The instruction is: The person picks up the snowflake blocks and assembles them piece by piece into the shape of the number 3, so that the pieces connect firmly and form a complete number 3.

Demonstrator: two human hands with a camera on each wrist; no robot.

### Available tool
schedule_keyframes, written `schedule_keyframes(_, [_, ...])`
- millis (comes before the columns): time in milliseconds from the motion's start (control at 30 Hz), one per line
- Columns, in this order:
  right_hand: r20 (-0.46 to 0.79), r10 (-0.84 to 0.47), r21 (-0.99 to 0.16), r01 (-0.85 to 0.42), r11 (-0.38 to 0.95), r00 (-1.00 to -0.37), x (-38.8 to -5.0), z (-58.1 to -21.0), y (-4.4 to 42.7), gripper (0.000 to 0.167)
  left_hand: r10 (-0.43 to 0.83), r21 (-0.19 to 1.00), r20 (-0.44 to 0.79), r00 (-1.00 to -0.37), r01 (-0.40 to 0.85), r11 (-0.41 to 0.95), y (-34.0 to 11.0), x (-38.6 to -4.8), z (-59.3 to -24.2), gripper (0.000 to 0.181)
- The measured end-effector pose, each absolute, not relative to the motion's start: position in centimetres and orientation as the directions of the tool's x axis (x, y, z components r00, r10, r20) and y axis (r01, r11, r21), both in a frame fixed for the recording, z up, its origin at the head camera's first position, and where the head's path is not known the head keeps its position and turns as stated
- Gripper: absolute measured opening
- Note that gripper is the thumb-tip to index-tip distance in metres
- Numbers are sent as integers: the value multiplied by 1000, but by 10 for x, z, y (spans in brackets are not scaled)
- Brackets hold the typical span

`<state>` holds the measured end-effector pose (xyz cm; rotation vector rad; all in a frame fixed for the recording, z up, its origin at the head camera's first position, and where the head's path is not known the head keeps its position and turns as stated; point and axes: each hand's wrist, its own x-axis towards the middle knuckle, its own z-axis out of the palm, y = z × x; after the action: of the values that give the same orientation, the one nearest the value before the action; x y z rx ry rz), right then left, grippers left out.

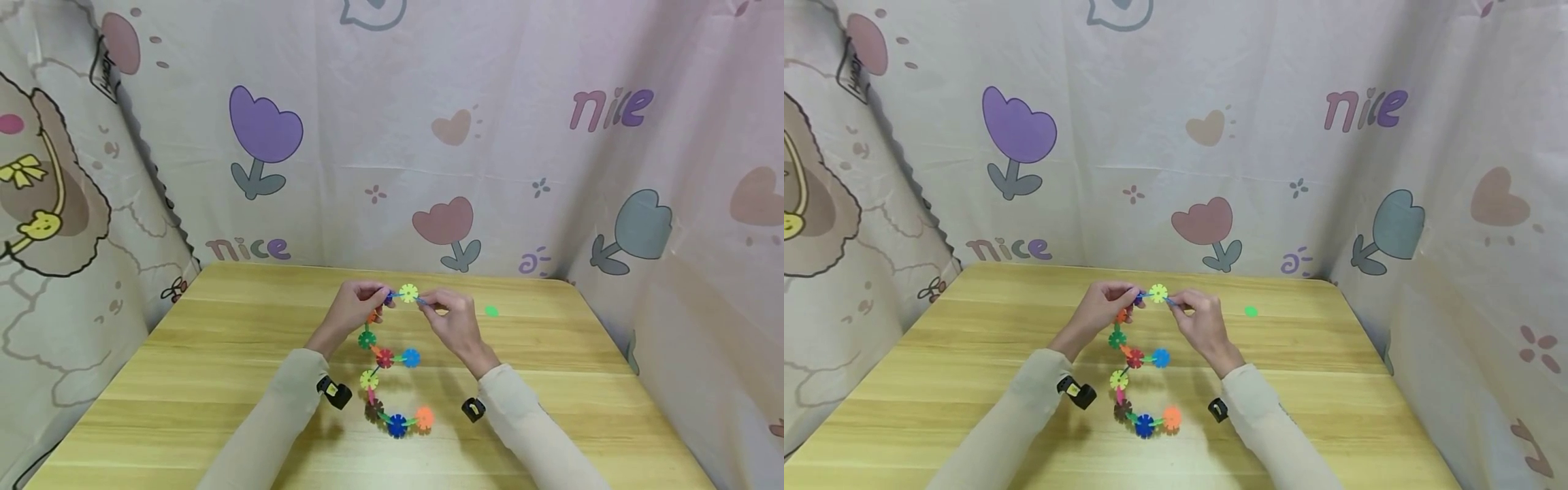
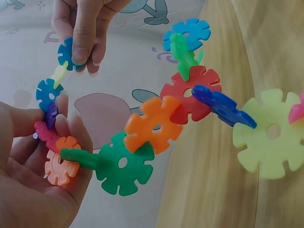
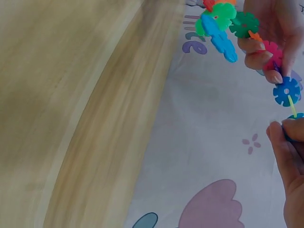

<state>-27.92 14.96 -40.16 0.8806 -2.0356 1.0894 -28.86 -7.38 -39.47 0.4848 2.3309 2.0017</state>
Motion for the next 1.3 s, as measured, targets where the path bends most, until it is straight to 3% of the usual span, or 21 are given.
schedule_keyframes(567, [804,-189,-448,-783,431,-564,-275,-405,141,12,248,971,174,-953,208,118,-71,-286,-393,21])
schedule_keyframes(933, [776,-193,-459,-747,480,-601,-279,-400,147,4,303,953,210,-930,264,149,-70,-290,-391,27])
schedule_keyframes(1300, [777,-213,-453,-760,466,-593,-283,-400,149,10,354,942,223,-908,294,163,-68,-296,-391,32])
